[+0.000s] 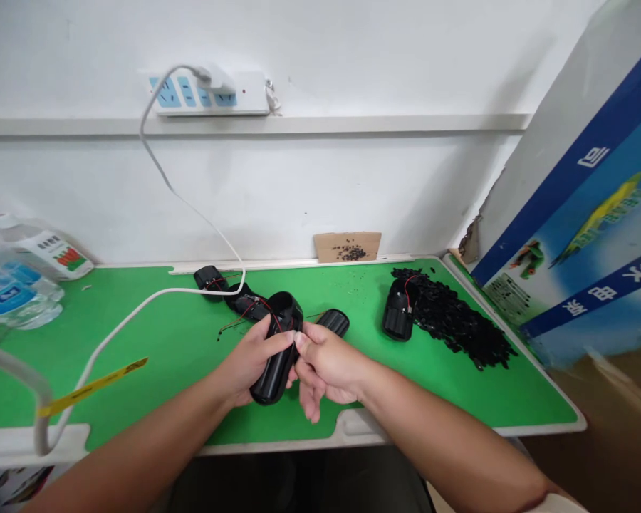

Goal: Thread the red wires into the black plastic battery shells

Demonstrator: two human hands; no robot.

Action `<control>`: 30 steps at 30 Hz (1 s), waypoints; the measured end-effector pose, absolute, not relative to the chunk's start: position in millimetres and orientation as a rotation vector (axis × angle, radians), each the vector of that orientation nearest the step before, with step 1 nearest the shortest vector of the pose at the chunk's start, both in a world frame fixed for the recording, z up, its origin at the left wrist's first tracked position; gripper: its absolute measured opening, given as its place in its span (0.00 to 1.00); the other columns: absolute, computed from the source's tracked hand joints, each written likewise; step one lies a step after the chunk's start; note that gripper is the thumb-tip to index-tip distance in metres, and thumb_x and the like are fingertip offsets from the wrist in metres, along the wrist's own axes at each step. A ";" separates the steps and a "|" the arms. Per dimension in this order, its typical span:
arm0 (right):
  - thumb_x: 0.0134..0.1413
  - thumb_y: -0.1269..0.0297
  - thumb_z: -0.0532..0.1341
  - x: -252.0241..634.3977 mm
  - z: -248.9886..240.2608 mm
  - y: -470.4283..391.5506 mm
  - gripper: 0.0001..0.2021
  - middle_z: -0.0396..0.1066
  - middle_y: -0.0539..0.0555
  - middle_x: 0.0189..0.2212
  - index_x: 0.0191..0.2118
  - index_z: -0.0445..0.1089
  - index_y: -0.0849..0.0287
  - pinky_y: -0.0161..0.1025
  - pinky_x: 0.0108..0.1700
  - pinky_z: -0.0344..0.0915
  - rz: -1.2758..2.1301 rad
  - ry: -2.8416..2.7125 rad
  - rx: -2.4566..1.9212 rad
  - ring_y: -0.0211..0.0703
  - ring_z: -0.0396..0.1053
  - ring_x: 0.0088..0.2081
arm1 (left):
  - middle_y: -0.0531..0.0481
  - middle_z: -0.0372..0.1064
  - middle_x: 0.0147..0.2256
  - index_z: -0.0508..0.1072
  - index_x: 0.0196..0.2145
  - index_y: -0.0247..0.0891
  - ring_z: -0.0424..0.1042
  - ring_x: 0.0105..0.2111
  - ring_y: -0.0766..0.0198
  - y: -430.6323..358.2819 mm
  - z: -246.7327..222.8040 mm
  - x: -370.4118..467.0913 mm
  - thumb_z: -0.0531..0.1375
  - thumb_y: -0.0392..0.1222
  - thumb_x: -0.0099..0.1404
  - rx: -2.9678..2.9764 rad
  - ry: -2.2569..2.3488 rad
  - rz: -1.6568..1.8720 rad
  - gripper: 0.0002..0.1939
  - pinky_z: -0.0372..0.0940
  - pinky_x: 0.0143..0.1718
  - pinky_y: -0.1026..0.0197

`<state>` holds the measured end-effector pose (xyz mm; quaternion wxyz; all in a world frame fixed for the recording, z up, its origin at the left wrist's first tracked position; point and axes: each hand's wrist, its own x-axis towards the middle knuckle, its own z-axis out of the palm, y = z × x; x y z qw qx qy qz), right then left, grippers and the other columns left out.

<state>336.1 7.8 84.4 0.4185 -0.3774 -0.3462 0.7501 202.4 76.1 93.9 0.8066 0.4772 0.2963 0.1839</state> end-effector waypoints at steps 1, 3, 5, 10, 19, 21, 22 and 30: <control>0.53 0.42 0.54 335.7 84.4 9.2 0.22 0.53 0.37 0.08 0.36 0.49 0.56 0.29 0.12 0.61 1.874 -0.859 -0.948 0.39 0.63 0.10 | 0.53 0.65 0.21 0.59 0.39 0.38 0.67 0.18 0.66 76.8 94.2 203.6 0.61 0.46 0.57 1.008 0.638 0.399 0.17 0.64 0.17 0.65; 0.53 0.43 0.55 336.2 85.0 13.6 0.21 0.53 0.37 0.08 0.36 0.50 0.56 0.29 0.12 0.60 1.853 -0.840 -0.892 0.38 0.62 0.10 | 0.53 0.65 0.21 0.60 0.39 0.38 0.66 0.17 0.66 79.4 95.5 206.2 0.61 0.46 0.57 0.972 0.633 0.427 0.17 0.64 0.17 0.66; 0.54 0.46 0.56 339.1 86.7 18.3 0.19 0.53 0.38 0.08 0.36 0.52 0.57 0.28 0.12 0.60 1.811 -0.815 -0.787 0.37 0.61 0.10 | 0.53 0.65 0.22 0.61 0.39 0.38 0.66 0.17 0.68 83.1 97.4 208.0 0.61 0.46 0.57 0.925 0.610 0.494 0.16 0.64 0.17 0.66; 0.60 0.54 0.54 353.6 91.6 23.8 0.19 0.54 0.39 0.09 0.52 0.56 0.57 0.28 0.15 0.62 1.728 -0.792 -0.721 0.37 0.65 0.13 | 0.51 0.67 0.27 0.62 0.39 0.36 0.71 0.23 0.65 94.7 98.4 204.0 0.63 0.47 0.55 0.811 0.511 0.641 0.18 0.68 0.24 0.63; 0.60 0.58 0.54 367.1 86.5 31.0 0.19 0.56 0.41 0.10 0.54 0.59 0.61 0.28 0.16 0.62 1.608 -0.818 -0.726 0.37 0.65 0.14 | 0.48 0.70 0.36 0.57 0.45 0.40 0.74 0.28 0.59 108.3 96.8 198.3 0.65 0.40 0.52 1.007 0.499 0.834 0.26 0.71 0.27 0.56; 0.60 0.59 0.53 369.1 88.0 32.1 0.17 0.56 0.42 0.10 0.52 0.60 0.61 0.28 0.16 0.61 1.593 -0.806 -0.725 0.36 0.65 0.14 | 0.48 0.70 0.35 0.57 0.44 0.40 0.73 0.26 0.60 109.7 96.4 197.0 0.64 0.42 0.53 1.048 0.510 0.842 0.24 0.70 0.25 0.58; 0.60 0.59 0.53 370.2 88.6 32.8 0.17 0.56 0.42 0.10 0.51 0.60 0.61 0.28 0.16 0.61 1.587 -0.800 -0.729 0.36 0.64 0.14 | 0.48 0.70 0.35 0.57 0.43 0.39 0.73 0.25 0.61 110.3 96.1 196.3 0.64 0.42 0.53 1.062 0.507 0.843 0.24 0.70 0.24 0.59; 0.58 0.58 0.54 381.7 87.0 37.4 0.16 0.55 0.42 0.10 0.49 0.62 0.60 0.31 0.18 0.64 1.539 -0.744 -0.783 0.37 0.64 0.16 | 0.51 0.67 0.34 0.55 0.46 0.42 0.72 0.25 0.62 113.4 96.7 193.3 0.68 0.37 0.45 1.106 0.457 0.869 0.34 0.69 0.22 0.61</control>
